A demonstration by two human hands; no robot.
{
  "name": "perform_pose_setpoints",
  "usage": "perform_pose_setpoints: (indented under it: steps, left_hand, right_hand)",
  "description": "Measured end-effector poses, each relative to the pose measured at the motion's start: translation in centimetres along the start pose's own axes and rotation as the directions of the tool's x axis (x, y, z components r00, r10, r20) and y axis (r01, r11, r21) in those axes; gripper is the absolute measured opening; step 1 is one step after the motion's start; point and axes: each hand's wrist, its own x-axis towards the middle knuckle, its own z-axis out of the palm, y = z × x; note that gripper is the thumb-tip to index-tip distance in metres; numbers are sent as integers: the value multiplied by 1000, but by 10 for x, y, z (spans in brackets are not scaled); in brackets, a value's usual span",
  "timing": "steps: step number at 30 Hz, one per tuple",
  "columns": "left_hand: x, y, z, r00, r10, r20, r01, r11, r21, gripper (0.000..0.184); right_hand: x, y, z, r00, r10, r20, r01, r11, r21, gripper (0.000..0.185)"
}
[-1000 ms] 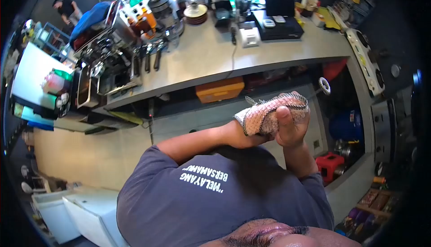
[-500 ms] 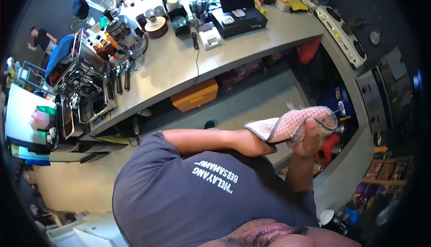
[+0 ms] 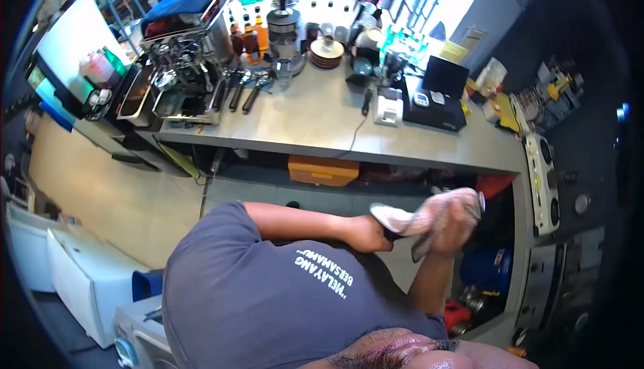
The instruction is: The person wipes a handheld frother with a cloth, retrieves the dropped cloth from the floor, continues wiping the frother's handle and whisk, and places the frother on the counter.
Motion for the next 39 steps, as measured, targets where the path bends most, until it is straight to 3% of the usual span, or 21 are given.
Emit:
perform_pose_setpoints:
  steps: [1,2,3,4,7,10,11,15,17,19,22,23,25,27,29,33,34,35,37,38,39]
  left_hand:
    - [-4,-9,-18,998,-21,58,16,996,86,56]
    - [-9,-13,-34,992,-49,116,29,985,171,56]
    - [-23,-11,-38,988,13,-152,-13,1000,5,51]
    - [-32,-6,-50,980,20,-200,-27,999,-32,50]
    - [-60,-11,-88,967,-120,-224,70,973,-219,53]
    - [-83,9,-127,951,-130,-279,134,991,-7,52]
    - [-89,18,-143,961,-118,-249,188,942,278,50]
    - [-118,-7,-194,896,-410,-173,390,911,-136,49]
    - [-120,9,-212,924,-118,-364,113,993,-35,38]
    - [-114,30,-230,889,22,-458,27,995,100,54]
    - [-121,22,-251,815,-556,-162,551,831,-80,68]
    - [-115,41,-259,774,-597,-213,604,796,-36,70]
    - [-119,19,-267,854,-479,-202,470,878,-95,68]
    - [-108,9,-268,886,-17,-464,133,967,220,58]
    - [-101,5,-273,921,-219,-322,244,969,37,55]
    - [-80,4,-279,885,-378,-271,343,924,-168,51]
    - [-74,3,-278,872,-406,-273,357,910,-211,50]
    - [-68,-2,-279,880,-281,-382,243,959,-146,48]
    - [-62,-9,-287,858,-257,-444,240,966,-96,41]
    - [-59,-11,-290,845,-241,-478,238,969,-68,38]
    - [-55,-13,-289,796,-431,-426,288,887,-360,43]
  right_hand:
    - [5,7,22,964,-253,82,266,924,-274,25]
    - [2,7,52,990,-41,138,38,999,31,27]
    - [-1,7,83,967,172,186,-224,925,308,28]
    - [1,6,106,923,278,267,-383,737,557,30]
    - [32,13,145,885,185,428,-402,767,500,36]
    - [82,-5,178,922,133,363,-344,711,613,42]
    - [98,-4,185,897,99,431,-387,647,657,41]
    - [99,15,257,893,80,443,-333,779,531,44]
    - [86,27,280,872,14,490,-304,800,518,49]
    - [100,28,290,865,-101,491,-184,848,497,53]
    - [122,25,289,929,47,366,-264,777,571,42]
    - [133,23,286,944,73,323,-262,760,595,38]
    - [147,24,283,964,127,236,-252,725,641,30]
    - [129,50,290,956,8,292,-113,931,346,27]
    - [129,52,295,954,-40,298,-76,927,367,24]
    - [170,50,282,867,45,496,-265,885,382,25]
    - [179,60,274,808,61,587,-347,852,391,45]
    - [182,67,263,743,58,666,-516,684,516,55]
    - [191,78,239,573,-5,820,-794,246,556,79]
    - [201,77,235,565,-106,819,-817,71,573,76]
    - [203,96,231,556,-91,826,-827,42,561,68]
